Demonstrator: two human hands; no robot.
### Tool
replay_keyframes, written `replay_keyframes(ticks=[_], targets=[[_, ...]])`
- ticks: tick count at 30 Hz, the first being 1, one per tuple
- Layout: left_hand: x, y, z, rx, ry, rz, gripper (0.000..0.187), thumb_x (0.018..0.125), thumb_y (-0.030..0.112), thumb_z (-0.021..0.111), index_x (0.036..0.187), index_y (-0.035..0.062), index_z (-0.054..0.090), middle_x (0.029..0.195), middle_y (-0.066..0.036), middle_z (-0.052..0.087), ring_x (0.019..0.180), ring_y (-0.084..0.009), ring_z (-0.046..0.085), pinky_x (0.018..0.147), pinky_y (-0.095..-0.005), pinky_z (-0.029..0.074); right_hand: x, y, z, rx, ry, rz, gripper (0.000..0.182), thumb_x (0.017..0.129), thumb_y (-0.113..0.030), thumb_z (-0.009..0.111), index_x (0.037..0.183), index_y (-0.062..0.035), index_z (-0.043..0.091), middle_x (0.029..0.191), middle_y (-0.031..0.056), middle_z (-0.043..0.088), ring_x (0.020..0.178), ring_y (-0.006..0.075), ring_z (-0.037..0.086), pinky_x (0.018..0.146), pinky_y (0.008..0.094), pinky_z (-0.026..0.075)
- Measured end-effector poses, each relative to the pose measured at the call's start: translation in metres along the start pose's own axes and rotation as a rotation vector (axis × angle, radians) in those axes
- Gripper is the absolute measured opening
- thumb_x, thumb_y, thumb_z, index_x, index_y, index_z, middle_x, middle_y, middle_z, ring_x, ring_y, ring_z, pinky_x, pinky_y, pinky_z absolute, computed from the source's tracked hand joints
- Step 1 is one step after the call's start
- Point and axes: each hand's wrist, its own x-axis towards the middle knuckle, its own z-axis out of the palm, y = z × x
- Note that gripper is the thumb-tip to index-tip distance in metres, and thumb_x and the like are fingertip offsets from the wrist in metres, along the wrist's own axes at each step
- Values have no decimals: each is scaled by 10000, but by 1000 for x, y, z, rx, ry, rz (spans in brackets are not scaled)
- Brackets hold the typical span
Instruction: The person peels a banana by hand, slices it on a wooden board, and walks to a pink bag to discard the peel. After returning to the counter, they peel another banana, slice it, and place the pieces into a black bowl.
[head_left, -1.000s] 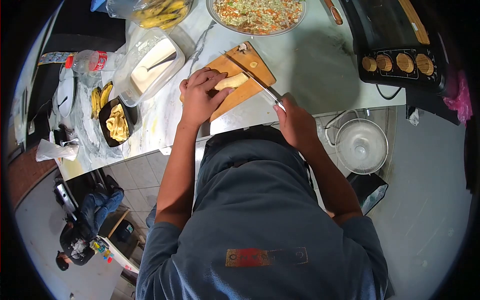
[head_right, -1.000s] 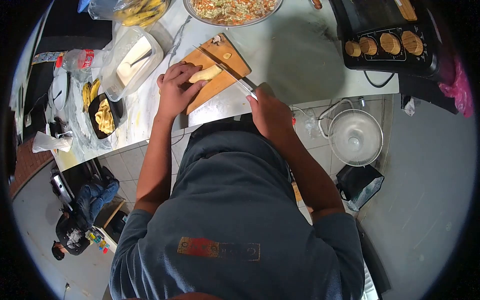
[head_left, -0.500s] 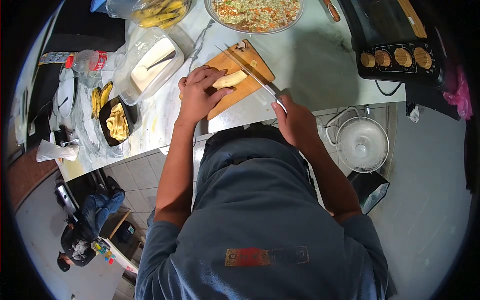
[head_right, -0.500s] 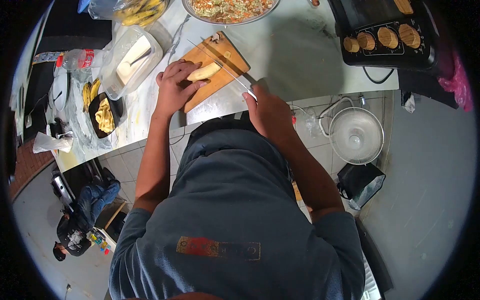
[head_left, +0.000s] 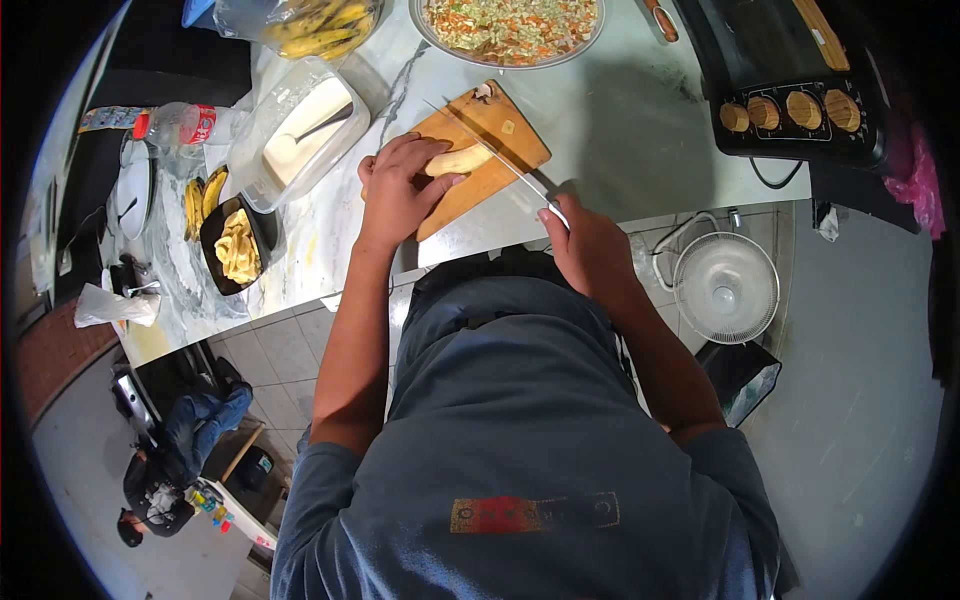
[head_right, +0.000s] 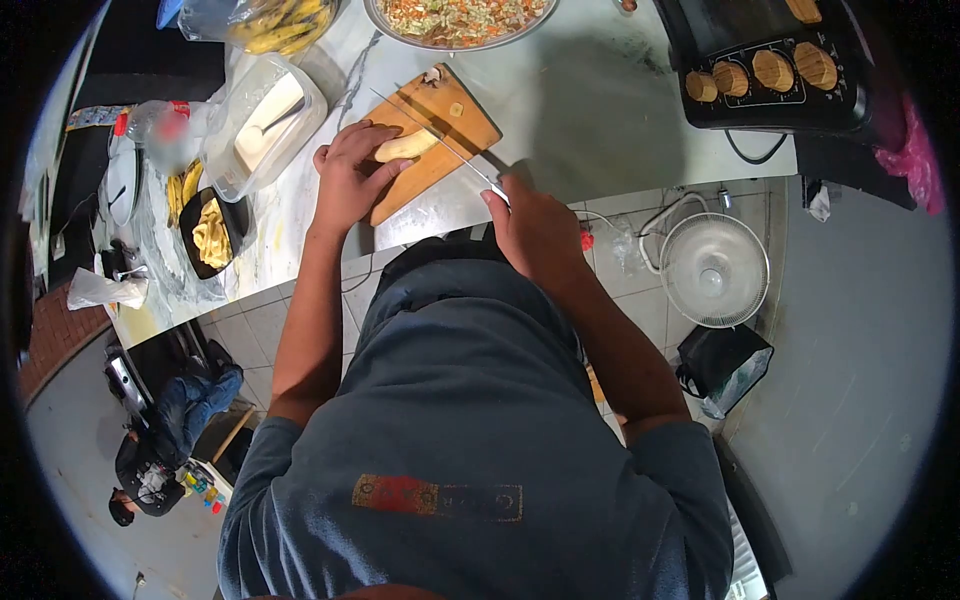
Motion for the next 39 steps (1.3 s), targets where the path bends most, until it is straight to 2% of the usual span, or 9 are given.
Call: replay_keyframes(ticks=[4,11,13,22,24,39], targets=[[-1,-5,5,-10,66,45,384,738,361,795,1050,159,700,1040,19,682,1136,-181,552,900,-410,271,0,-1,-1,0,-1,-13,344,984,-367,494,1034,-33,559,756,206,653,747,402,653,657,501,502],[-1,-5,5,-21,66,35,378,737,362,796,1041,159,702,1037,18,684,1139,-182,553,900,-408,271,0,1,3,-16,30,-33,324,982,-351,501,1025,-35,558,736,190,653,717,400,650,637,495,503],[-1,-3,3,-14,20,2,394,749,340,797,1083,157,695,1088,11,681,1201,-204,534,943,-413,272,0,1,3,-21,30,-33,320,982,-349,502,1022,-36,558,736,189,653,714,399,650,632,495,502],[-1,-4,3,-4,21,6,383,754,343,793,1075,159,696,1083,15,682,1201,-197,534,940,-415,270,1,-2,-1,-22,-23,8,319,983,-348,500,1023,-37,559,743,187,657,724,402,650,644,500,502],[-1,-3,3,-5,25,6,383,753,342,794,1074,158,696,1081,15,682,1200,-197,535,939,-414,270,2,0,1,-35,-35,3,307,996,-349,465,1029,-52,538,754,188,648,726,407,637,629,504,479],[-2,-5,4,-2,31,4,390,747,351,796,1071,157,700,1076,15,686,1197,-197,538,936,-408,269,3,0,1,-11,-45,37,335,981,-364,492,1023,-40,567,771,210,661,758,423,650,671,517,503]])
